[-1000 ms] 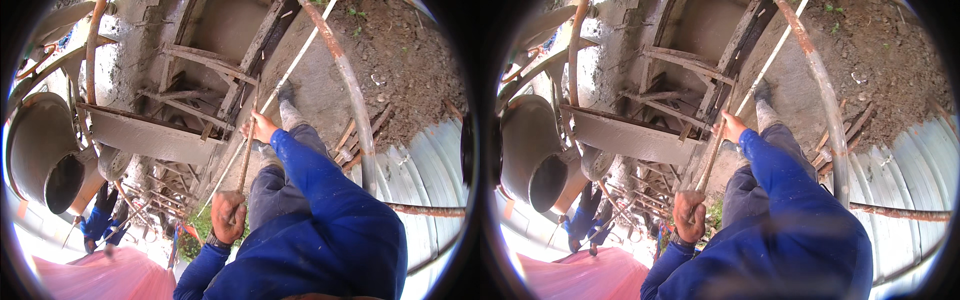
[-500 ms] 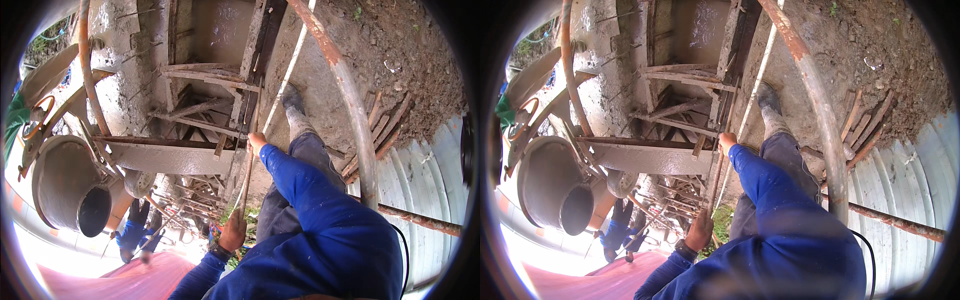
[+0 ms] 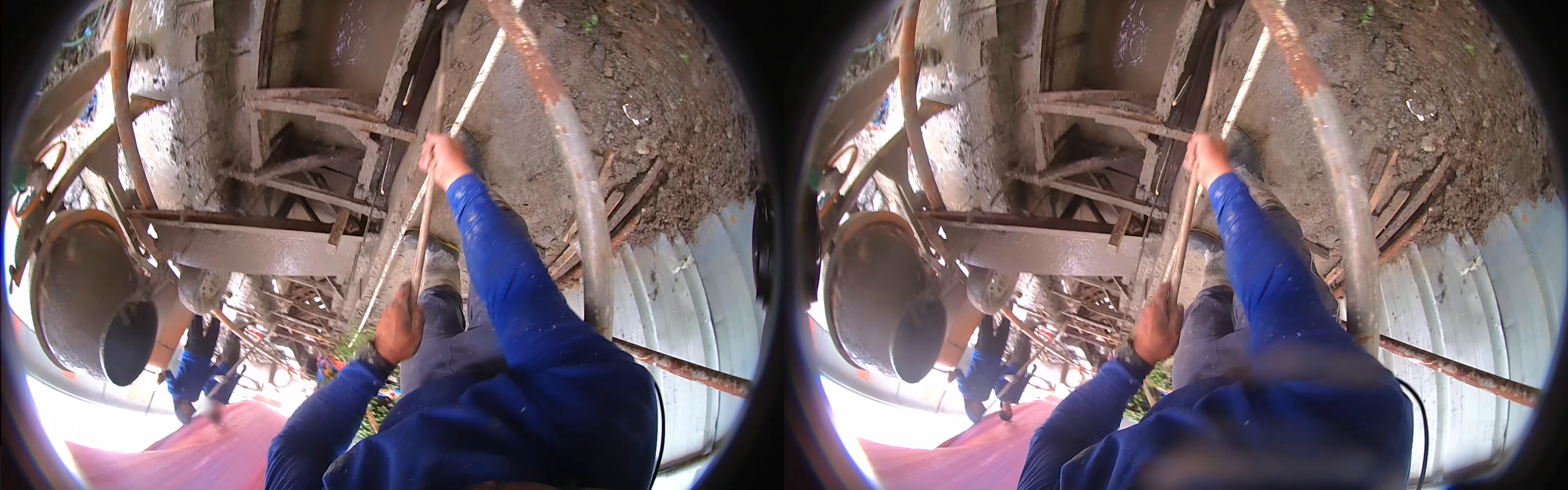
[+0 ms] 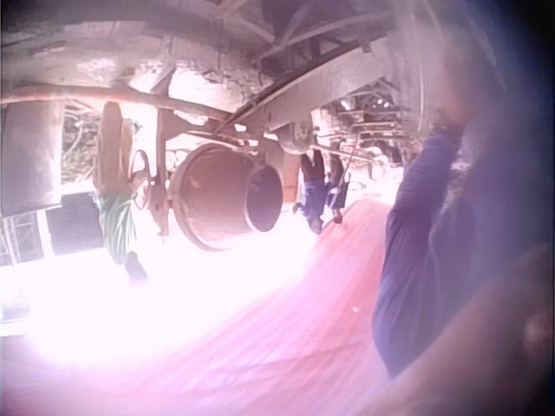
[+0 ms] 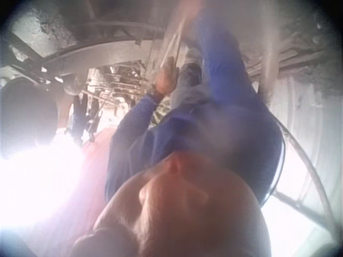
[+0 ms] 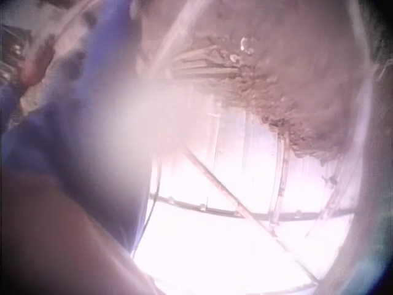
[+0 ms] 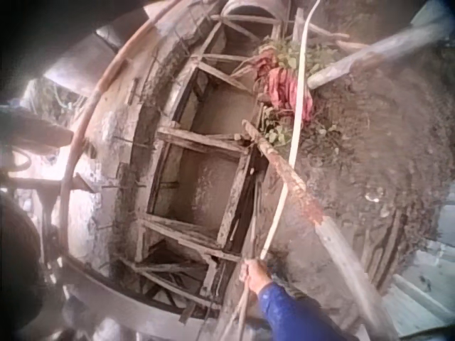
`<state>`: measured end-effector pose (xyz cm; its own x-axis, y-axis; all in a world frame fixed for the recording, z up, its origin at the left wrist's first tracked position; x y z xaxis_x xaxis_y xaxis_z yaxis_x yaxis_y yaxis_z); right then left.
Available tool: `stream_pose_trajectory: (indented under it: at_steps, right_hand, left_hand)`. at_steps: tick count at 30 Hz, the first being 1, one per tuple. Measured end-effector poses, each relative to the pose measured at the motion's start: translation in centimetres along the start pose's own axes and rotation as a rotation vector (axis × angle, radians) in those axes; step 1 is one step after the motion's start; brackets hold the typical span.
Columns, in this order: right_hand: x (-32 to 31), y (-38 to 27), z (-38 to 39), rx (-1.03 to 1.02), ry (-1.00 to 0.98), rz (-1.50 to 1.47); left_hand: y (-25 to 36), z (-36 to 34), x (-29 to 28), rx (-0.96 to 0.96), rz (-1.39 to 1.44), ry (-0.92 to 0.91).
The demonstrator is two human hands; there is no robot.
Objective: The person uses a long metal rod to push and level wet concrete within a wooden formwork. They repeatedly move the rod back and forth to distribute the material evenly across the surface.
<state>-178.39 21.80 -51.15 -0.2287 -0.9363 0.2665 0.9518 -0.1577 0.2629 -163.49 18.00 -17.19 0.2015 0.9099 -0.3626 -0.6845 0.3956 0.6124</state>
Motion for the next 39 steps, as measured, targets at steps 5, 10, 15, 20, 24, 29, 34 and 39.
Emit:
stream_pose_trajectory:
  at_steps: [5,10,15,20,24,29,34,39]
  right_hand:
    - [1.7,-6.6,1.2,-0.137,-0.074,0.04]
    - [2.8,4.7,4.8,-0.116,0.115,0.186]
    - [2.9,18.4,5.8,0.194,0.133,0.118]
    - [0.4,15.8,0.2,0.305,0.14,0.099]
    - [-1.9,8.9,-2.7,0.223,0.044,0.007]
    - [0.4,2.6,-1.3,0.079,0.001,0.046]
    - [2.2,-9.3,0.0,-0.136,-0.029,0.075]
    - [6.5,-13.7,5.8,-0.383,-0.003,0.168]
  left_hand:
    - [-0.1,-2.9,-2.0,0.028,0.183,0.034]
    - [1.0,7.0,-7.4,0.04,0.139,0.03]
    - [3.9,12.7,-11.5,-0.226,0.167,-0.057]
    - [1.0,7.0,-5.8,0.251,-0.198,-0.033]
    - [1.8,0.6,-3.3,-0.311,0.233,-0.105]
    - [0.6,-0.8,-2.6,-0.192,0.228,-0.059]
    - [-0.2,-6.5,-1.5,-0.054,0.228,-0.044]
    - [-1.5,-6.4,-3.2,0.062,0.239,0.007]
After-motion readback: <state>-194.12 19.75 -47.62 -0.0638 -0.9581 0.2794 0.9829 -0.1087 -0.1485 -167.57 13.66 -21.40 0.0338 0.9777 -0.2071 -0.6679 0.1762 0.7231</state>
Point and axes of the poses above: each hand's wrist, its own z-axis away from the middle knuckle, its own x-axis out of the palm, y = z × x, the point moved 7 cm from there along -z, towards the middle knuckle, and after that the axes turned 15 degrees about x, right-handed, at the moved point
